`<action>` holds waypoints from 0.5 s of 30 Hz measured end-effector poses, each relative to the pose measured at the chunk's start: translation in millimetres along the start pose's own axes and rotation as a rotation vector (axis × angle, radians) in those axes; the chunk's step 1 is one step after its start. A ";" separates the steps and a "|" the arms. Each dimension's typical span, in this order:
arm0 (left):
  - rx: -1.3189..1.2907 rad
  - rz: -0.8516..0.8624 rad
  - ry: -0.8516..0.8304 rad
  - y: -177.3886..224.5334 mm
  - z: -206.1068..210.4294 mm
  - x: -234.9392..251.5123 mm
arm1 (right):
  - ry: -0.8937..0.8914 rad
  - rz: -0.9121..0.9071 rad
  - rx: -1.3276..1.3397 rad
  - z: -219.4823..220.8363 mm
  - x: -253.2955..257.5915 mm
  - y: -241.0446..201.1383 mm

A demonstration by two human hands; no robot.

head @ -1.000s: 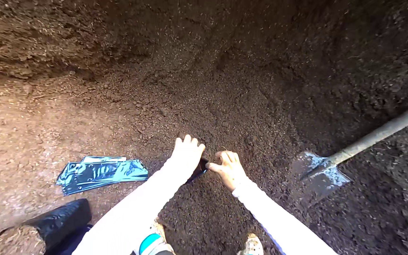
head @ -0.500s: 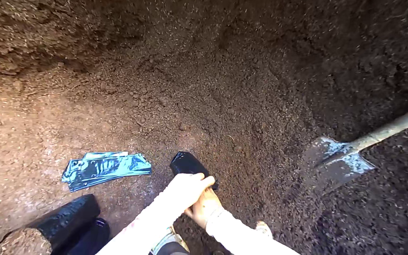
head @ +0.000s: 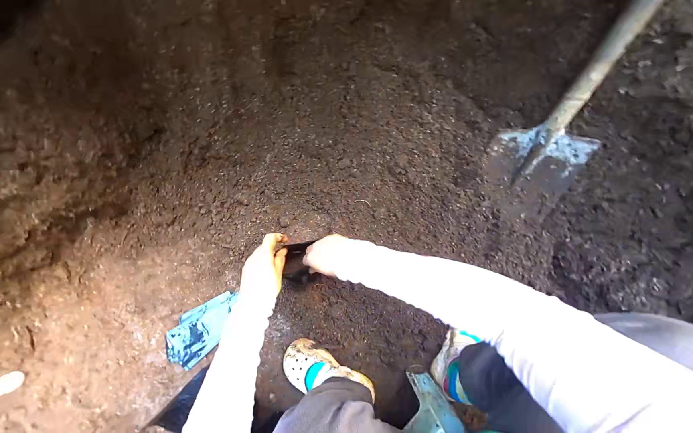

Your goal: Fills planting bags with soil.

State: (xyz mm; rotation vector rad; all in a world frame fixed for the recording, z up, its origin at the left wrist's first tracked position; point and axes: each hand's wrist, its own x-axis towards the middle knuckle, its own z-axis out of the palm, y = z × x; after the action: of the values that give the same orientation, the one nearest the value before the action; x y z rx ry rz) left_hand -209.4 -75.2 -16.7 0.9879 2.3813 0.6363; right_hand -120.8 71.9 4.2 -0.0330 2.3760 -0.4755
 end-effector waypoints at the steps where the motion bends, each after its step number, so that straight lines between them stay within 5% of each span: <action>1: 0.036 0.024 0.006 0.1 -1.8 2.9 | 0.065 -0.070 -0.012 -3.1 -10.0 14.2; 5: 0.175 0.064 -0.047 20.1 0.2 -1.3 | 0.594 -0.067 0.331 14.7 -63.9 69.9; 10: 0.465 -0.001 -0.361 45.6 -0.7 12.7 | 0.953 0.816 1.621 149.1 -141.9 165.9; 12: 0.652 -0.050 -0.568 53.1 -1.1 27.7 | 1.110 1.174 1.901 212.5 -162.2 197.3; 14: 0.814 -0.065 -0.746 62.3 1.7 44.2 | 1.249 1.282 2.104 241.4 -174.2 219.4; 15: 0.863 -0.066 -0.803 68.8 2.7 51.1 | 1.303 1.198 2.240 243.7 -176.6 225.4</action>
State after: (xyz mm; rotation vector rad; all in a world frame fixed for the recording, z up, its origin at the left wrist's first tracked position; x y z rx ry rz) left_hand -204.2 6.6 8.2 1.1668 1.8752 -0.7753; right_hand 194.3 228.9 -127.8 2.8361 0.5887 -2.3106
